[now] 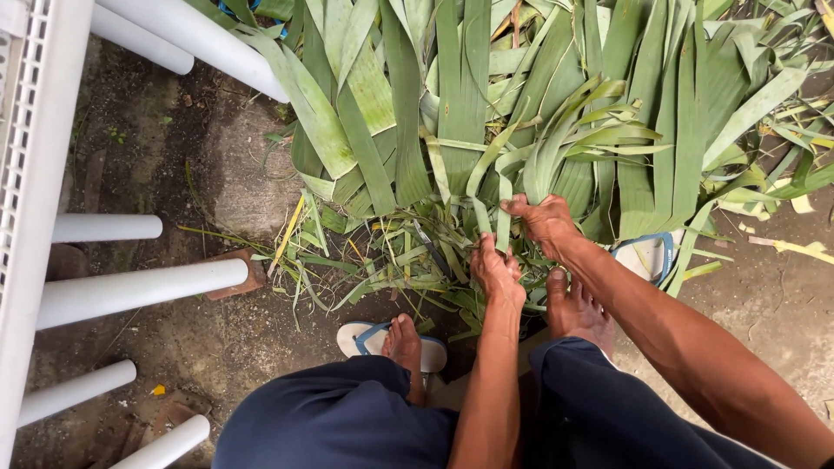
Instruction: Trimming the edges and midribs of banana leaves with a knife and folding them for storage.
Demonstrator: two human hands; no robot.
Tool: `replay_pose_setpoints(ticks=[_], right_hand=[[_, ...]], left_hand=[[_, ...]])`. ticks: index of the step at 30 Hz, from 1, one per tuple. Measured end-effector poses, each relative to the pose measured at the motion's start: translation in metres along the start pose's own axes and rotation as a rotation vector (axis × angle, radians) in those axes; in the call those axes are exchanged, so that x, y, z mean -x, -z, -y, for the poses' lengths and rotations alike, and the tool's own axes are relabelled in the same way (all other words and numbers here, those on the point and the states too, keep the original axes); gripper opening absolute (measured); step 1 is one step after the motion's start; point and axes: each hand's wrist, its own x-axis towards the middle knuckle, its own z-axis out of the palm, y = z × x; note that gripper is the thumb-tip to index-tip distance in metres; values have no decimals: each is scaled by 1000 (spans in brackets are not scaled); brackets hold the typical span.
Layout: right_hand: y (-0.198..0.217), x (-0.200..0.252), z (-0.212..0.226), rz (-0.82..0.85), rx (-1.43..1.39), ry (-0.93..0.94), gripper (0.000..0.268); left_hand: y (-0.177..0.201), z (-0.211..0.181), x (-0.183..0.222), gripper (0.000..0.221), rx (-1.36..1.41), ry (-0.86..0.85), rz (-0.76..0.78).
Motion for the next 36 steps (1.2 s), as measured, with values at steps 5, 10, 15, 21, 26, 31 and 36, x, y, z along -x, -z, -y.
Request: replay_pose_setpoints(ticks=[5,10,15,21,26,31,36], right_hand=[[-4,-22,-22,-91,-55,48,22],[2,-38,-24,-153,-17,29,35],[34,-57,4,-217,-43,72,49],[21,-27,35,-143,70,27,34],[37,-44,-15,212,-38,-148,22],[30,-41,-40,331,-69,-275,22],[24,-64,-66,248,46,-178,28]], left_hand=[[-13,-21,24,28,-19,-23,-15],[-6,-10,22,28,-67,-91,23],[11,8,24,26,-168,-195,35],[21,12,12,24,-228,-259,95],[22,1,17,27,-219,-209,159],[20,-6,21,28,-239,-170,192],[20,1,12,30,-274,-191,191]])
